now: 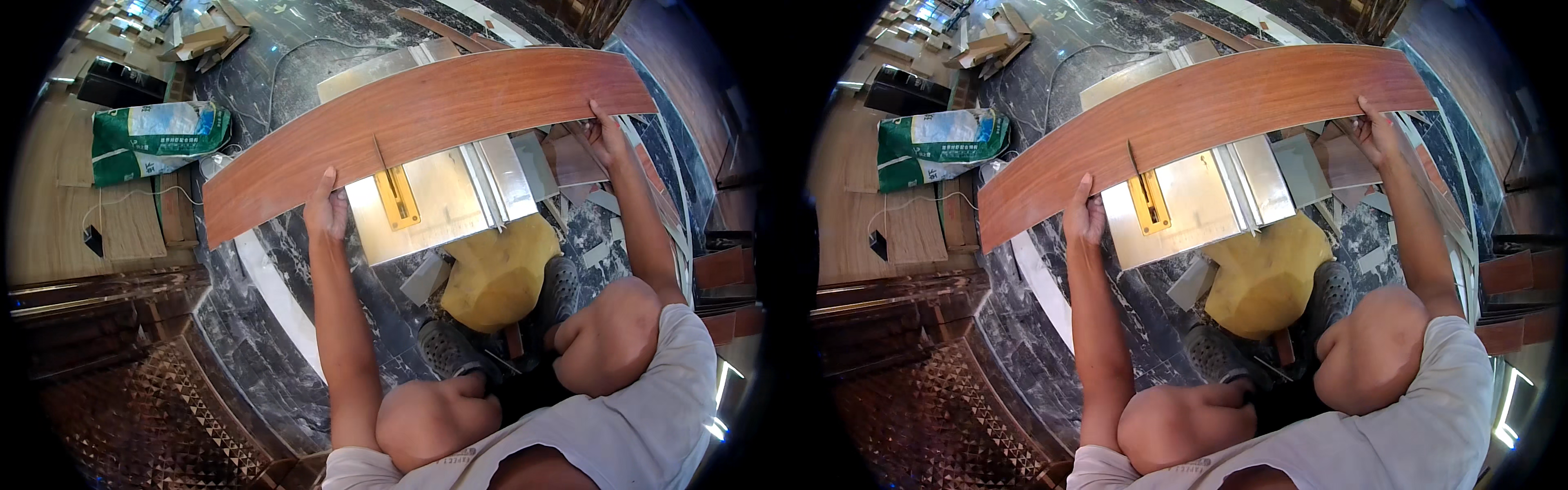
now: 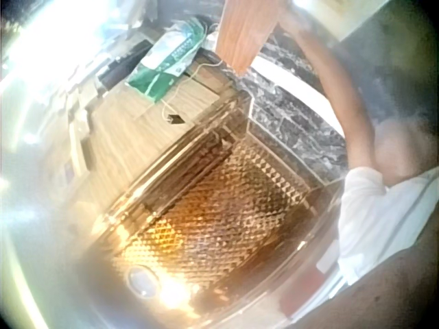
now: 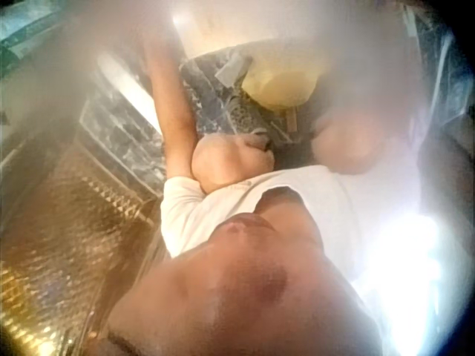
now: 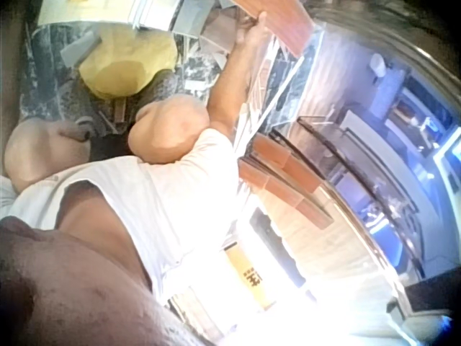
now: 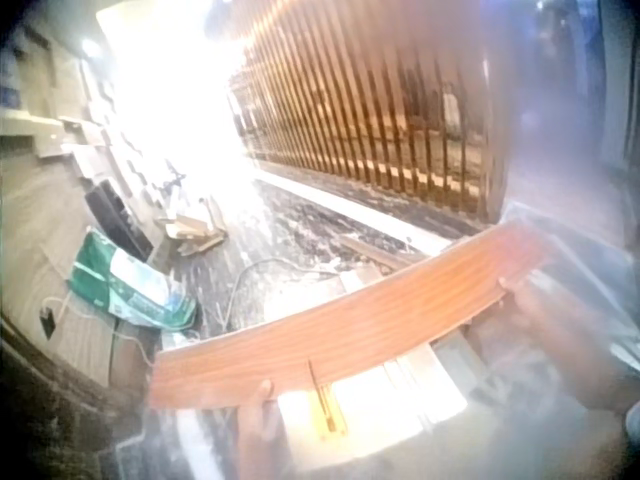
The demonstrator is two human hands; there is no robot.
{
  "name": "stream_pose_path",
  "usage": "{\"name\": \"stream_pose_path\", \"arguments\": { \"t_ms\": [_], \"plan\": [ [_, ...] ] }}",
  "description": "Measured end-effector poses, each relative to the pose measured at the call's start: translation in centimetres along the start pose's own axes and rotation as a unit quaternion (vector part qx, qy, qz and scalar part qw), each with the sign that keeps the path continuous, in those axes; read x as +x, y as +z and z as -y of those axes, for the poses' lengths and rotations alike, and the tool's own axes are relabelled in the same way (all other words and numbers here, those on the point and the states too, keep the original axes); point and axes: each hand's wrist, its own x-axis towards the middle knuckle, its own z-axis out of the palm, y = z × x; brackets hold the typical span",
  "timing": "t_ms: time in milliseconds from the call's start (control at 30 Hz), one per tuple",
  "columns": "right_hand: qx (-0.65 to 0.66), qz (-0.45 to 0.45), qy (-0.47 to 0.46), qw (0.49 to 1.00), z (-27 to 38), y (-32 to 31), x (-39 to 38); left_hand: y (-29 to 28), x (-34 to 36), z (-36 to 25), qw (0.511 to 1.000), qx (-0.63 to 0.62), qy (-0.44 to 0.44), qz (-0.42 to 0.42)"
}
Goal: The person measures and marks a wooden plank on the floor using a square and a pencil. They then carry the plank to a table saw, align it, and cut it into smaller pieces. Finally, they inspect the cut pieces and place them aside.
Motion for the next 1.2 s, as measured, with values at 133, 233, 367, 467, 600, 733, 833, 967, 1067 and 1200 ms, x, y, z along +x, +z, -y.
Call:
{"name": "stream_pose_path", "arguments": {
  "t_ms": [133, 233, 367, 467, 600, 733, 833, 967, 1067, 1200],
  "plan": [
    [-0.015, -0.005, -0.009, 1.000, 0.3, -0.4, -0.4, -0.1, -0.6, 0.4, 0.999, 0.022, 0.008, -0.035],
    [-0.010, 0.009, -0.012, 1.000, 0.3, 0.3, -1.4, -0.4, -1.3, 0.4, 0.999, 0.027, 0.009, -0.036],
    [-0.009, 0.001, 0.003, 1.000, 0.5, 1.0, -2.3, -0.1, -2.0, 0.3, 0.999, 0.026, 0.008, -0.034],
    [-0.026, 0.003, 0.001, 1.000, 0.7, 0.0, -1.9, 0.6, -2.6, 0.4, 0.999, 0.023, 0.001, -0.045],
    [-0.034, 0.015, 0.003, 0.999, 0.4, -0.5, -2.0, 0.0, -3.4, 0.2, 0.996, 0.046, -0.016, -0.070],
    [-0.041, 0.021, 0.008, 0.999, 0.2, -1.3, -2.0, -0.2, -3.9, 0.3, 0.995, 0.052, -0.014, -0.081],
    [-0.040, 0.020, -0.008, 0.999, 0.3, -1.2, -2.4, 0.9, -5.0, 0.5, 0.992, 0.056, -0.006, -0.110],
    [-0.039, 0.012, -0.005, 0.999, 0.3, -2.0, -2.3, 0.5, -5.3, 0.5, 0.995, 0.049, 0.001, -0.091],
    [-0.043, 0.016, -0.003, 0.999, 0.2, -1.9, -2.6, 0.2, -5.6, 0.5, 0.995, 0.050, 0.003, -0.086],
    [-0.041, 0.007, -0.005, 0.999, 0.3, -2.0, -2.7, 0.4, -5.8, 0.6, 0.995, 0.046, -0.006, -0.085]
  ]
}}
